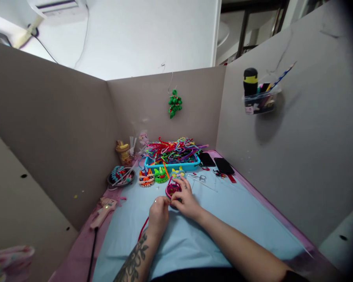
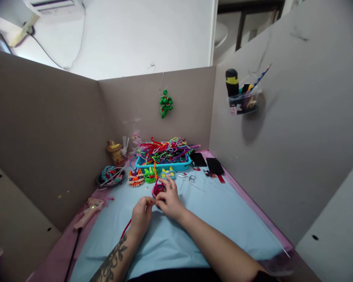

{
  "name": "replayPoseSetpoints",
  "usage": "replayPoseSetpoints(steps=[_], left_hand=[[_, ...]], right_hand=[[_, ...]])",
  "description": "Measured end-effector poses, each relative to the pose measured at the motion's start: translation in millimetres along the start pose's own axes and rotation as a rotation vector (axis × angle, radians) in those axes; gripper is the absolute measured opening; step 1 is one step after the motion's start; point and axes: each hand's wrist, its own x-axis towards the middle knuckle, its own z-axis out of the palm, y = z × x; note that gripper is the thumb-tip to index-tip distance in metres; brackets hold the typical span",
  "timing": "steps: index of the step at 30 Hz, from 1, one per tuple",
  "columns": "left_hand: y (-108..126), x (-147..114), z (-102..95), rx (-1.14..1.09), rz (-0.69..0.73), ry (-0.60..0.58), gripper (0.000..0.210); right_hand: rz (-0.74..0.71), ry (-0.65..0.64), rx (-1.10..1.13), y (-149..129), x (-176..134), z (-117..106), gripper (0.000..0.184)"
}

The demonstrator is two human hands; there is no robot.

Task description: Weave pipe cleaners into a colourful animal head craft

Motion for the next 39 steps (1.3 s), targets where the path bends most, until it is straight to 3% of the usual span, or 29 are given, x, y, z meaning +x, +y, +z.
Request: replayPoseSetpoints(steps=[13,18,25,32,39], left_hand=[[8,6,-5.4,-0.173,-0.182,-0.033,0.005],[10,6,-5.9,-0.114,-0.148,-0.056,0.008],[9,5,-6.3,-0.077,-0.069,-0.062,0.01],[10,7,-8.0,-0.072,-0.045,-0.085,0.012],[12,9,-8.5,-0.028,-0.01,-0.125,0.013]], right_hand=[[-0.28,0.114,-0.289,-2,-5,1,0.012],[-0.335,0.102,-0.277,0,-5,3,0.016],[-0.265,0.117,-0.246,-3,-6,1,0.015],[-0.09,0.174,-0.109,2,-5,-7,0.021],[-0.076,0.127,-0.098,5,-4,-3,0.025]])
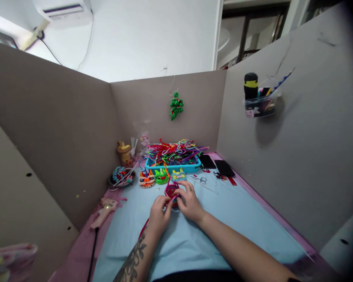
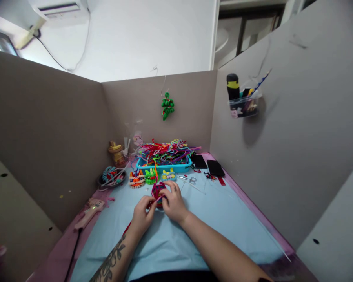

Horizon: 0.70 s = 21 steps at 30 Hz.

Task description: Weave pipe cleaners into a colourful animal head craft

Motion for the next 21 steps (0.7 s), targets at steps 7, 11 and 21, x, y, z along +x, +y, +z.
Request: replayPoseSetpoints(steps=[7,11,21], left_hand=[[-3,0,0.5,0.01,0.048,-0.008,0.016],[-5,1,-0.5,-0.005,0.042,0.009,0.016],[-9,4,-2.4,-0.006,-0.096,0.095,0.017]], right_hand=[[-0.007,-0.075,-0.152,-12,0,1,0.02],[0.05,-0.091,-0.053,-8,-1,6,0.021],[0.15,-0.148,0.181,5,-2,12,0.012]])
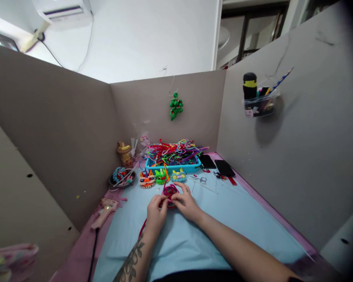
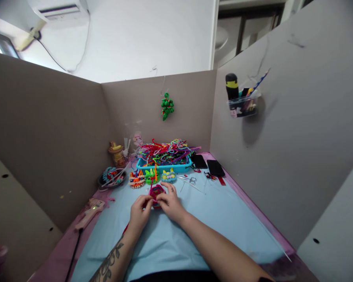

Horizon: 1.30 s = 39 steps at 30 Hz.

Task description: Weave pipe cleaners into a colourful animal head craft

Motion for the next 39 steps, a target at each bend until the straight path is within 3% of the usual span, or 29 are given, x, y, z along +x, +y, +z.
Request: replayPoseSetpoints(steps=[8,12,14,18,19,22,24,32,39], left_hand=[[-1,0,1.9,-0.004,0.027,-0.055,0.015],[7,-6,-2.1,0.001,0.14,0.128,0.015],[14,-11,-2.0,-0.025,0.132,0.164,0.015],[21,-16,6.6,-0.166,-0.116,-0.113,0.022],[21,-15,9.2,-0.219,-0.184,-0.138,0.023],[18,-8,12.4,-0.355,-0.343,-0.062,0.032],[19,-3,10.3,-0.382,-0.372,0.004,0.033],[27,8,3.6,-0.286,-0.342,0.124,0.032],[13,10,9.4,-0.302,-0.231,0.171,0.022]], right_hand=[[0.1,0.004,0.09,-5,1,1,0.005],[0.12,0.08,0.124,-6,2,2,0.009],[0.132,0.134,0.137,-5,2,2,0.01],[0.162,0.216,0.142,-4,3,2,0.01],[0.159,0.226,0.136,-4,4,1,0.01],[0.123,0.211,0.108,-6,4,1,0.009],[0.1,0.192,0.092,-8,3,0,0.008],[-0.032,0.123,0.027,-12,1,0,0.009],[-0.063,0.074,-0.016,-13,0,-1,0.009]])
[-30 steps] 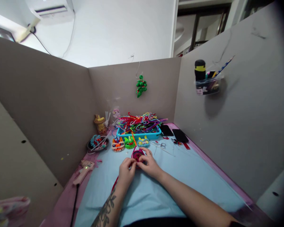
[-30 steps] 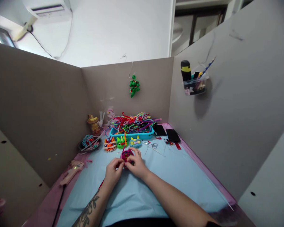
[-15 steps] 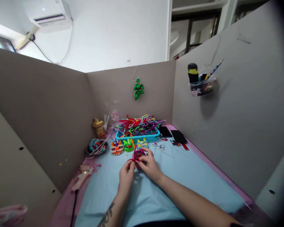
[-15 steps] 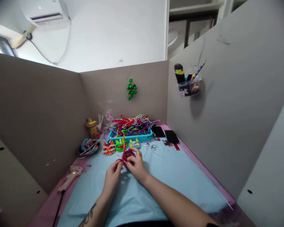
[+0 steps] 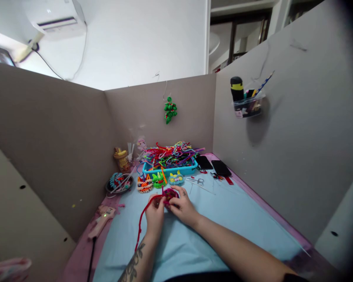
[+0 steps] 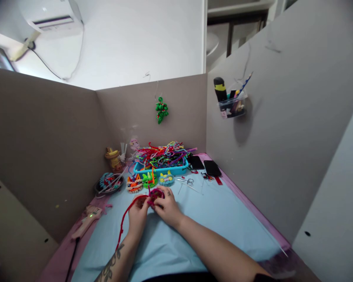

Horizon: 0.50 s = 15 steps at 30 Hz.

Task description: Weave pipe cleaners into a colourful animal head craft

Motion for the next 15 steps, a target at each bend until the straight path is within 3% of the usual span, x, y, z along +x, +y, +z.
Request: replayPoseSetpoints(steps=[4,8,10,12,15], left_hand=[[-9,-7,0.9,0.132,0.059,-0.03,0.018],[-4,-11,-1.7,0.195,0.105,-0.147,0.021],[5,-2,-9.1,0.15,0.067,-0.219,0.025],[16,14,-20.1,0.085,-0.005,-0.22,0.032],[30,43,-33.6,0.164,-0.056,-0.11,0.043]], right_hand=[[0.023,0.024,-0.017,1,0,0,0.008],[0.069,0.061,-0.023,3,1,0,0.011],[0.08,0.074,-0.021,5,1,0,0.012],[0.088,0.081,-0.014,7,1,1,0.011],[0.087,0.061,0.003,6,1,2,0.008]])
